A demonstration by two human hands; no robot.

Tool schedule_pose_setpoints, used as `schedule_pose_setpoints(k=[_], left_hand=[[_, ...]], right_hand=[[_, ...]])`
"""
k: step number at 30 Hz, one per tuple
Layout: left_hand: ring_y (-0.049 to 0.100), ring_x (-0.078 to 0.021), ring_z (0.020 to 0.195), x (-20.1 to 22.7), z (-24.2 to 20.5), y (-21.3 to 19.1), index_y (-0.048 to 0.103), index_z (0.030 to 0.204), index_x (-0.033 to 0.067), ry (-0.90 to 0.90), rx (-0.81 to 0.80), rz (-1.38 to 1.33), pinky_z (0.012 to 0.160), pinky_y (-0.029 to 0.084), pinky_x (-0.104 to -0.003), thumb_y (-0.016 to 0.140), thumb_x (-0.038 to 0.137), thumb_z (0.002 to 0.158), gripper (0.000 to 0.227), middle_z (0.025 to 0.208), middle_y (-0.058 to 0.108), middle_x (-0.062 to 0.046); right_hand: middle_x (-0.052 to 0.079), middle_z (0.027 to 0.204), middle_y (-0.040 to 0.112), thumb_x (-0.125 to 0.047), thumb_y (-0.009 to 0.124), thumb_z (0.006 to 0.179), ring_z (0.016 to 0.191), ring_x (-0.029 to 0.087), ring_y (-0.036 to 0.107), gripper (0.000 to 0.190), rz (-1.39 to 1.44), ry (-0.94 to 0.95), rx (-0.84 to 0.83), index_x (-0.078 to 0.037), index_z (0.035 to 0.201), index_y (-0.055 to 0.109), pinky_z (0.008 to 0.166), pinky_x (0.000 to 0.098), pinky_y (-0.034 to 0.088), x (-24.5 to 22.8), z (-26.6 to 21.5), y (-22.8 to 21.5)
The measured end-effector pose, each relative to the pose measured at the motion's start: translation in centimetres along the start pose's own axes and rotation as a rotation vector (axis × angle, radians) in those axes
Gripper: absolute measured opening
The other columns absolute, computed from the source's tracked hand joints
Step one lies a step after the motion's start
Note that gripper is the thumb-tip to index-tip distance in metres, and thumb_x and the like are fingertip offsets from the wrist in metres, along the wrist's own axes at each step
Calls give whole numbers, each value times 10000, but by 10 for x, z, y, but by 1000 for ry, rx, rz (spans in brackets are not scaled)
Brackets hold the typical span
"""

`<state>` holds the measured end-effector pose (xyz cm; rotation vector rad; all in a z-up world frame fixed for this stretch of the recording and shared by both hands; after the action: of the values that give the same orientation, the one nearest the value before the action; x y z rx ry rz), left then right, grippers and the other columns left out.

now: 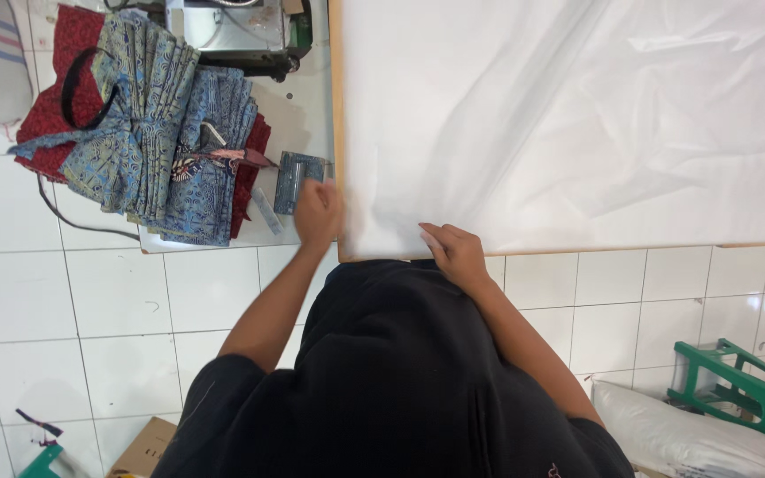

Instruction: The person repeatedly smooths a large white fabric sheet laid over a wooden frame on the floor, using a small rectangular tool to press and flatten the surface. The person moves around the frame, adjusting and pressing the fabric along the edges and center.

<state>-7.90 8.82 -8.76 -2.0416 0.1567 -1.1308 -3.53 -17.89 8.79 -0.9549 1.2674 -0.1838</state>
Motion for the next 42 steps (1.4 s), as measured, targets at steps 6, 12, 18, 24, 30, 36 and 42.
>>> schedule_pose_setpoints(k=[6, 12, 18, 24, 30, 36, 42], left_hand=[[664, -175, 729, 93, -69, 21, 703, 1006, 66, -547, -771, -818, 666, 510, -329, 592, 441, 998, 392, 840, 700, -54], [620, -91, 630, 123, -81, 7, 699, 968, 22, -152, -539, -742, 582, 536, -245, 610, 275, 1017, 273, 747, 671, -20], [472, -66, 507, 136, -94, -20, 719, 972, 45, -152, -463, -771, 470, 390, -248, 645, 260, 1012, 230, 615, 539, 9], [424, -49, 467, 149, -92, -40, 739, 993, 40, -150, -360, -827, 444, 333, -241, 666, 253, 1007, 225, 565, 506, 37], [413, -41, 451, 145, -91, -50, 738, 998, 30, -161, -296, -827, 435, 331, -239, 668, 250, 1006, 231, 550, 495, 46], [403, -41, 449, 137, -96, -57, 739, 1036, 36, -207, -291, -802, 422, 316, -239, 694, 236, 981, 212, 552, 503, 45], [432, -34, 476, 122, -97, -65, 728, 1052, 26, -174, -266, -800, 435, 346, -231, 708, 230, 986, 215, 589, 519, 46]], right_hand=[[27, 704, 574, -123, 763, 834, 639, 211, 592, 228, -332, -439, 82, -119, 1062, 765, 586, 365, 486, 2, 7, 4], [47, 805, 585, -66, 737, 775, 726, 238, 619, 301, -393, -476, 107, -55, 1075, 722, 654, 389, 524, 34, 3, 0], [101, 891, 644, -36, 743, 839, 794, 279, 643, 220, -457, -216, 347, -89, 1049, 703, 678, 394, 538, 77, 13, -23], [123, 965, 643, 4, 663, 980, 917, 340, 625, 87, -161, -249, 330, -26, 1046, 614, 836, 437, 508, 96, 17, -29], [81, 772, 601, -177, 847, 852, 688, 270, 570, 284, -286, -368, 124, -41, 985, 635, 682, 423, 465, 108, 13, -43], [52, 841, 586, 37, 756, 786, 763, 240, 589, 348, -506, -370, 198, -81, 1111, 713, 715, 372, 482, 129, -7, -53], [20, 914, 623, -2, 751, 854, 860, 232, 604, 254, -710, -130, 400, -123, 1077, 747, 734, 381, 462, 183, -22, -61]])
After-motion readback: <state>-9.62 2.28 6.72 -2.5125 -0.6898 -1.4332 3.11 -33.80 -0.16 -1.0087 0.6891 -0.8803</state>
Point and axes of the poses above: each hand's wrist, its own z-axis towards the middle knuckle, its own y-axis out of the palm, x = y × z, the point moved 1 cm from there along z, towards the middle knuckle
